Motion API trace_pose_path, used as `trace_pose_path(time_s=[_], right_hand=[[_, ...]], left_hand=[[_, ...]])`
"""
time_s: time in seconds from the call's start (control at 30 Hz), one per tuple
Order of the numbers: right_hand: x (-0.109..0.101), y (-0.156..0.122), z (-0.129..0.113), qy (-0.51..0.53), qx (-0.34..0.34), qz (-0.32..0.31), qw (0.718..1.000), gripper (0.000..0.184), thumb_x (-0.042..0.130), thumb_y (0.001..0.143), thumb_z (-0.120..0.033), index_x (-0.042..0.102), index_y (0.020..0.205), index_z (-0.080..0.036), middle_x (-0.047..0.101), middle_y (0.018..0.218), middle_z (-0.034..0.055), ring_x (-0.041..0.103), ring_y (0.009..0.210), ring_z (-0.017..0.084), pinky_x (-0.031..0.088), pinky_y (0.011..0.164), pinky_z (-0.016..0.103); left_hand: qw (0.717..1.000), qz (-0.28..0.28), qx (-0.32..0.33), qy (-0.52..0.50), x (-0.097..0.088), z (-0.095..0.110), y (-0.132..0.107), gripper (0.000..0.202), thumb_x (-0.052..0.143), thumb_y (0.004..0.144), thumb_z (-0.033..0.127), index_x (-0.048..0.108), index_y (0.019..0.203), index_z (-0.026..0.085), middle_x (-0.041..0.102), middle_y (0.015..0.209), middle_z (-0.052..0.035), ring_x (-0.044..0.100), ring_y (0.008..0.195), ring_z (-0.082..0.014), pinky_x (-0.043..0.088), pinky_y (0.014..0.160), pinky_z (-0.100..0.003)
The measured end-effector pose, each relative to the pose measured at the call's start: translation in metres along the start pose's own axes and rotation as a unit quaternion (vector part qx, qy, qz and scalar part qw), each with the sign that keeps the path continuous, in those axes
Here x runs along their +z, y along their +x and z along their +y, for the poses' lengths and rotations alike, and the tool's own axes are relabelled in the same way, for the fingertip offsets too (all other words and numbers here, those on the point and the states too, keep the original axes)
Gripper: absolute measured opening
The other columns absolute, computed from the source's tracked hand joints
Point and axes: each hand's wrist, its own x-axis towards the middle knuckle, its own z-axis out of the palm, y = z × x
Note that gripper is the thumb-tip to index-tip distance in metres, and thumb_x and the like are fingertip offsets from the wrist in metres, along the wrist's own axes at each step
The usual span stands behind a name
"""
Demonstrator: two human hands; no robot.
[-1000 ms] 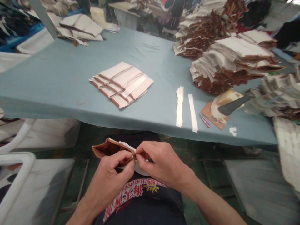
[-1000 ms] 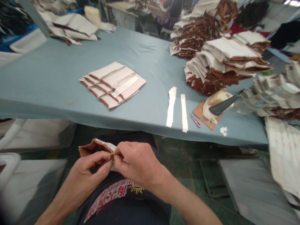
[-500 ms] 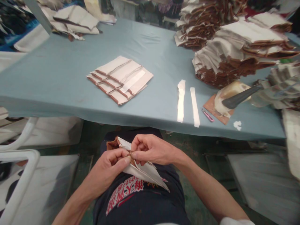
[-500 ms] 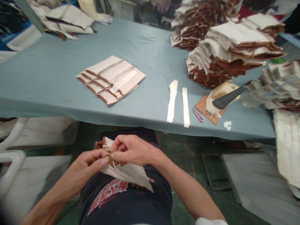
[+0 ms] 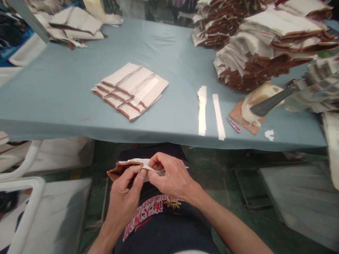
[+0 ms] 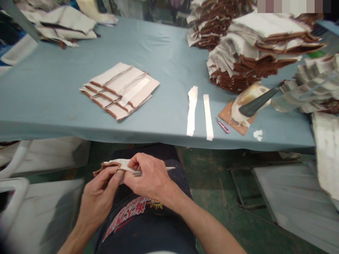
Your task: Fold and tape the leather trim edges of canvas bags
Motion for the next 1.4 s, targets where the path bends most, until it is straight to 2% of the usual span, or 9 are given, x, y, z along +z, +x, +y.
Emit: trace_pose_path(time_s=[0.17, 0.37, 0.63, 0.73, 0.83, 0.97, 1.17, 1.3, 1.4], right_hand=[[0.009, 0.0, 0.02, 0.121, 0.017, -0.043, 0.992, 0.014, 0.063, 0.077, -0.012, 0.064, 0.087, -0.021, 0.063, 0.078, -0.0053, 0.053, 0.072, 0.013, 0.04, 0.066, 0.026], [0.011, -0.011, 0.026, 0.18, -0.029, -0.053, 0.982, 0.024, 0.052, 0.074, -0.01, 0.063, 0.093, -0.019, 0.063, 0.085, -0.0026, 0.054, 0.077, 0.014, 0.042, 0.071, 0.026], [0.013, -0.027, 0.003, 0.125, -0.002, -0.054, 0.991, 0.01, 0.066, 0.082, -0.024, 0.063, 0.091, -0.02, 0.063, 0.084, -0.0012, 0.056, 0.077, 0.016, 0.045, 0.074, 0.029], [0.018, -0.027, -0.006, 0.045, -0.002, -0.012, 0.999, 0.021, 0.069, 0.093, -0.04, 0.062, 0.086, -0.021, 0.064, 0.079, -0.001, 0.056, 0.071, 0.015, 0.041, 0.069, 0.028], [0.026, -0.026, -0.009, -0.014, -0.053, 0.012, 0.998, 0.024, 0.065, 0.099, -0.04, 0.06, 0.085, -0.022, 0.065, 0.076, -0.0014, 0.055, 0.068, 0.014, 0.037, 0.066, 0.027], [0.039, -0.029, 0.001, -0.042, -0.116, 0.051, 0.991, 0.02, 0.061, 0.101, -0.033, 0.058, 0.085, -0.022, 0.065, 0.073, -0.0014, 0.057, 0.063, 0.014, 0.035, 0.062, 0.026], [0.053, -0.025, 0.026, -0.057, -0.204, 0.04, 0.976, 0.019, 0.061, 0.099, -0.028, 0.055, 0.081, -0.023, 0.067, 0.071, -0.0016, 0.06, 0.059, 0.013, 0.033, 0.057, 0.025], [0.06, -0.017, 0.038, -0.053, -0.182, 0.057, 0.98, 0.02, 0.062, 0.1, -0.031, 0.055, 0.083, -0.023, 0.068, 0.071, -0.0018, 0.061, 0.059, 0.014, 0.034, 0.058, 0.025], [0.068, -0.018, 0.042, -0.034, -0.119, 0.055, 0.991, 0.019, 0.066, 0.099, -0.031, 0.057, 0.084, -0.024, 0.068, 0.074, -0.0017, 0.065, 0.066, 0.015, 0.038, 0.062, 0.025]], left_hand=[[0.997, 0.014, -0.054, -0.056, 0.009, -0.009, -0.004, 0.034, 0.063, 0.098, 0.047, 0.079, 0.089, 0.018, 0.08, 0.087, -0.0057, 0.073, 0.08, -0.0226, 0.057, 0.075, -0.029], [0.984, 0.02, -0.114, -0.139, 0.011, -0.02, -0.011, 0.043, 0.06, 0.1, 0.054, 0.079, 0.096, 0.016, 0.079, 0.088, -0.008, 0.072, 0.086, -0.0255, 0.058, 0.075, -0.03], [0.997, 0.023, -0.015, -0.076, -0.011, 0.002, -0.015, 0.04, 0.056, 0.098, 0.042, 0.063, 0.067, 0.02, 0.057, 0.061, 0.0014, 0.05, 0.055, -0.0154, 0.039, 0.053, -0.026], [0.996, 0.035, -0.018, -0.083, -0.013, 0.0, -0.015, 0.037, 0.057, 0.097, 0.043, 0.065, 0.07, 0.019, 0.061, 0.064, 0.0003, 0.055, 0.059, -0.0171, 0.044, 0.057, -0.026], [0.992, 0.054, -0.036, -0.111, -0.014, -0.007, -0.016, 0.04, 0.054, 0.097, 0.049, 0.071, 0.077, 0.019, 0.07, 0.074, -0.0036, 0.064, 0.069, -0.0207, 0.053, 0.067, -0.028], [0.995, -0.002, -0.045, -0.084, -0.019, -0.016, -0.016, 0.042, 0.055, 0.099, 0.052, 0.069, 0.076, 0.019, 0.07, 0.076, -0.0038, 0.063, 0.071, -0.0201, 0.051, 0.067, -0.026], [0.99, -0.098, -0.049, -0.083, -0.028, -0.037, -0.014, 0.049, 0.056, 0.1, 0.055, 0.058, 0.065, 0.02, 0.058, 0.069, -0.0003, 0.053, 0.067, -0.0174, 0.047, 0.063, -0.024], [0.992, -0.022, -0.076, -0.095, -0.012, -0.052, -0.013, 0.043, 0.064, 0.098, 0.055, 0.07, 0.073, 0.02, 0.068, 0.076, -0.0027, 0.064, 0.077, -0.0203, 0.052, 0.073, -0.025], [0.967, 0.045, -0.159, -0.195, 0.011, -0.06, -0.011, 0.039, 0.079, 0.085, 0.057, 0.076, 0.077, 0.018, 0.073, 0.077, -0.0044, 0.069, 0.077, -0.0235, 0.057, 0.072, -0.027]])
